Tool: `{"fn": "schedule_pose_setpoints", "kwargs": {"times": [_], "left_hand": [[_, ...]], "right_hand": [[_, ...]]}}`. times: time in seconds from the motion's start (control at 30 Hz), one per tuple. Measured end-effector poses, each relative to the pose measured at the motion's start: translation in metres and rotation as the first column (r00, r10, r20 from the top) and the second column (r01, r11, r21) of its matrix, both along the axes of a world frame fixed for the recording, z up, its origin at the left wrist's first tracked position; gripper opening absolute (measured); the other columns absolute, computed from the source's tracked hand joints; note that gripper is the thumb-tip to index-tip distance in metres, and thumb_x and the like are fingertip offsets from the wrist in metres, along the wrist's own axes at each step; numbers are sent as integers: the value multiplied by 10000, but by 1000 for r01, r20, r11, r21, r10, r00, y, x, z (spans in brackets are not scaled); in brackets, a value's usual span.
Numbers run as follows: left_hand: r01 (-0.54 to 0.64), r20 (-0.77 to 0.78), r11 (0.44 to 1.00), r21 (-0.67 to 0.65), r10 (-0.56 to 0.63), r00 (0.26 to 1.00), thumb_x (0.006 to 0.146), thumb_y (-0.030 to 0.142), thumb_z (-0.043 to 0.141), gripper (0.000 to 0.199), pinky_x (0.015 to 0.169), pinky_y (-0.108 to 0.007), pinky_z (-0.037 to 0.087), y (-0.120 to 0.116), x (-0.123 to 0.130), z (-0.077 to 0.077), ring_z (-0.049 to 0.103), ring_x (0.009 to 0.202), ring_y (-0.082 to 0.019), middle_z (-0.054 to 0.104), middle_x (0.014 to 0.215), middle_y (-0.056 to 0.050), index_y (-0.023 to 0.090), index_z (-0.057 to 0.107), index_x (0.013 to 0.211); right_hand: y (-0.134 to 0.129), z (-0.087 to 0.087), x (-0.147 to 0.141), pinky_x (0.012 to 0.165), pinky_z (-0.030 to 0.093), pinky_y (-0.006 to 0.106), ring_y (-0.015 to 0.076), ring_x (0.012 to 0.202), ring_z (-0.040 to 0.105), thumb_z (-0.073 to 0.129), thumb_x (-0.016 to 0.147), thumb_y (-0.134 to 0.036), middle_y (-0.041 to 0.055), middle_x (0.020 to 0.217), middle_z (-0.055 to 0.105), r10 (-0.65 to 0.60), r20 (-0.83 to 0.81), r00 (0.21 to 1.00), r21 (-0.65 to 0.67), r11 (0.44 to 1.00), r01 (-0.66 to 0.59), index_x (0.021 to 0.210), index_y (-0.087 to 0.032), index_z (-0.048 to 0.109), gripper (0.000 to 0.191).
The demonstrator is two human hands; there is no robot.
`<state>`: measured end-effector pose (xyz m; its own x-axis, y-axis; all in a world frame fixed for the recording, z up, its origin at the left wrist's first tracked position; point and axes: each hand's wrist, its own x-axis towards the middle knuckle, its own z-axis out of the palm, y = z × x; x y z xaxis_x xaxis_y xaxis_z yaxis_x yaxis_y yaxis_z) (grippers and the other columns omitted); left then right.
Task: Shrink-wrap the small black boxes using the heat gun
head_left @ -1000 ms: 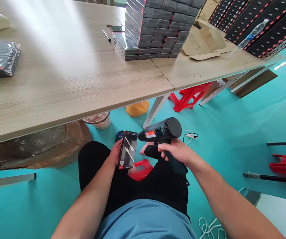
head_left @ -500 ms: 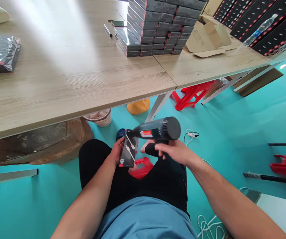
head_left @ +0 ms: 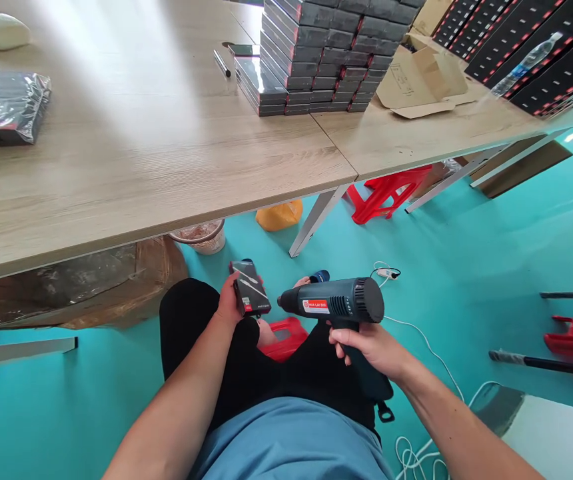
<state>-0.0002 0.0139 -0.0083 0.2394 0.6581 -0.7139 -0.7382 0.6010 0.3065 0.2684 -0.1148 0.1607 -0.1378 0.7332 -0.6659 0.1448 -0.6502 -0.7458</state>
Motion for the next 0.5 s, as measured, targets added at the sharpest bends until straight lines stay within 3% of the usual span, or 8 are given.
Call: {"fn": "schedule_pose_setpoints", "kwargs": {"times": [0.17,0.3,0.43,0.5], "left_hand": [[-207,-151,962,-177,181,972,967,408,470,302,625,-386,600,7,-1,-9,702,704,-257,697,823,-94,165,614,1073],[-220,-115,959,-176,202,973,1002,416,423,280,647,-387,612,5,-2,-10,706,732,-245,693,856,-83,187,574,1060],[-206,-120,962,-179,186,975,1002,406,432,251,564,-330,585,4,-3,-12,661,612,-211,647,736,-50,198,568,962],[-212,-108,962,-171,195,975,1002,399,426,264,547,-310,574,4,-3,-13,645,581,-200,633,705,-47,192,576,936]], "right_hand": [[-7,-8,-25,622,531,320,180,666,614,738,793,-478,34,730,671,46,-155,987,53,998,-38,871,-161,720,328],[-1,-13,-35,660,543,334,191,682,626,717,831,-497,25,718,669,-72,-21,997,166,983,74,882,-176,713,326],[3,-13,-40,625,537,326,193,676,625,738,818,-466,26,707,665,18,-95,995,98,995,-9,868,-171,716,300],[5,-12,-45,645,541,327,184,671,621,737,819,-455,25,716,666,30,-100,994,128,992,-18,857,-170,716,288]]}}
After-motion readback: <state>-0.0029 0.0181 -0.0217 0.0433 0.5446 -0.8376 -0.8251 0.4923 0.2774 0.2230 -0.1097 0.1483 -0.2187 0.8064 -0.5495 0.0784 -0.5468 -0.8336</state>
